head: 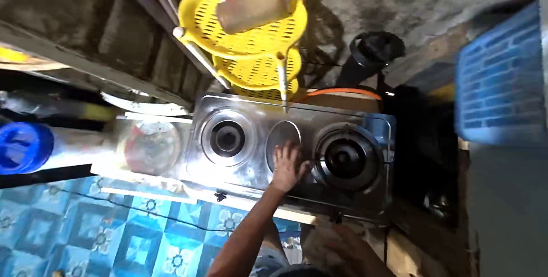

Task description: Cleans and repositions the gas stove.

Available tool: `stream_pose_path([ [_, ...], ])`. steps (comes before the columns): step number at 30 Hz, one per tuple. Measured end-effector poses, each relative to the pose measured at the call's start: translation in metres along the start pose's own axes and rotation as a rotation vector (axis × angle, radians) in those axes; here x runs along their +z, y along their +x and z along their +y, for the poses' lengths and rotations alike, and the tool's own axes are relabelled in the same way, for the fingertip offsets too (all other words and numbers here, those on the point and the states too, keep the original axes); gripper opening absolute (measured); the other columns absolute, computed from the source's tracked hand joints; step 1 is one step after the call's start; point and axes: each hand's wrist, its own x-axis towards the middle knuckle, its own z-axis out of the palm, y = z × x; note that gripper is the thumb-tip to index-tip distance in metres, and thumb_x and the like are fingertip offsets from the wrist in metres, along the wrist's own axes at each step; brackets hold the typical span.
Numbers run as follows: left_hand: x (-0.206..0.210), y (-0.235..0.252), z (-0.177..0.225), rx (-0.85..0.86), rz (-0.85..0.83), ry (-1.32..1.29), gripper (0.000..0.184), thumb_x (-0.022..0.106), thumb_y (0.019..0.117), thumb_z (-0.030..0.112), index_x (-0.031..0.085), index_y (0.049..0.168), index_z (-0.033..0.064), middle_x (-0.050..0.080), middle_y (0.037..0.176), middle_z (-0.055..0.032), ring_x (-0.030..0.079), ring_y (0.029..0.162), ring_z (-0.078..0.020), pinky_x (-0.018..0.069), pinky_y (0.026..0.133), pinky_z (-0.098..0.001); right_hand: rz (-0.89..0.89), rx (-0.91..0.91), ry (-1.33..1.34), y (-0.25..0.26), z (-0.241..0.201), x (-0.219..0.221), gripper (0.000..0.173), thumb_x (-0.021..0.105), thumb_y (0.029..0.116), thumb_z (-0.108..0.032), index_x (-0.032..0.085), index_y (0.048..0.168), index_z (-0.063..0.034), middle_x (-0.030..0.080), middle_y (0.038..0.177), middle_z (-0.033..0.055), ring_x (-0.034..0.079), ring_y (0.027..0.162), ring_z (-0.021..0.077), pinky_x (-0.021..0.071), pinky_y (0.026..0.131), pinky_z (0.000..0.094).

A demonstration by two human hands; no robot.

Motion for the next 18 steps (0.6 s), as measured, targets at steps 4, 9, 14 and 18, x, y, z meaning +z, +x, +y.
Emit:
stream_pose_path([
  [4, -0.075, -0.028, -0.091, -0.324, 0.206, 0.072, 0.052, 0.073, 0.0890, 0.026, 0.063, 0.132, -0.0011, 0.048, 0.146, -0.0342, 0.043, 0.134, -0.0595, 0.0342, 0.107, -0.0733, 0.274, -0.113, -0.161, 0.077, -0.021, 0.034, 0.039, 0.077, 0.0821, -0.019, 0.076, 0.120, -0.0128, 0.062, 0.132, 0.0306, 0.061, 0.120, 0.0516, 0.0510, 0.097, 0.0660],
  [9, -0.143, -0.069, -0.193, -0.669, 0.273, 0.227, 0.063, 0.054, 0.1019, 0.037, 0.045, 0.148, -0.0046, 0.034, 0.155, -0.0366, 0.031, 0.142, -0.0605, 0.0244, 0.111, -0.0749, 0.464, 0.136, -0.596, 0.192, 0.003, 0.112, 0.059, 0.065, 0.0903, -0.041, 0.061, 0.144, -0.0188, 0.038, 0.157, 0.0324, 0.030, 0.145, 0.0610, 0.0200, 0.111, 0.0819],
  [14, -0.146, -0.089, -0.245, -0.688, 0.334, 0.197, 0.072, 0.038, 0.1028, 0.052, 0.046, 0.149, -0.0027, 0.043, 0.151, -0.0340, 0.036, 0.141, -0.0569, 0.0239, 0.111, -0.0740, 0.426, 0.535, -0.577, 0.321, -0.032, 0.041, 0.061, 0.053, 0.1009, -0.045, 0.043, 0.157, -0.0222, 0.016, 0.168, 0.0280, 0.013, 0.155, 0.0496, 0.0163, 0.120, 0.0693],
  [18, -0.136, -0.093, -0.259, -0.616, 0.383, 0.140, 0.080, 0.028, 0.0988, 0.060, 0.051, 0.145, -0.0012, 0.053, 0.142, -0.0318, 0.047, 0.132, -0.0561, 0.0343, 0.102, -0.0735, 0.550, 0.513, -0.626, 0.362, -0.023, 0.023, 0.062, 0.056, 0.1012, -0.037, 0.039, 0.159, -0.0229, 0.020, 0.169, 0.0222, 0.019, 0.155, 0.0445, 0.0191, 0.121, 0.0663],
])
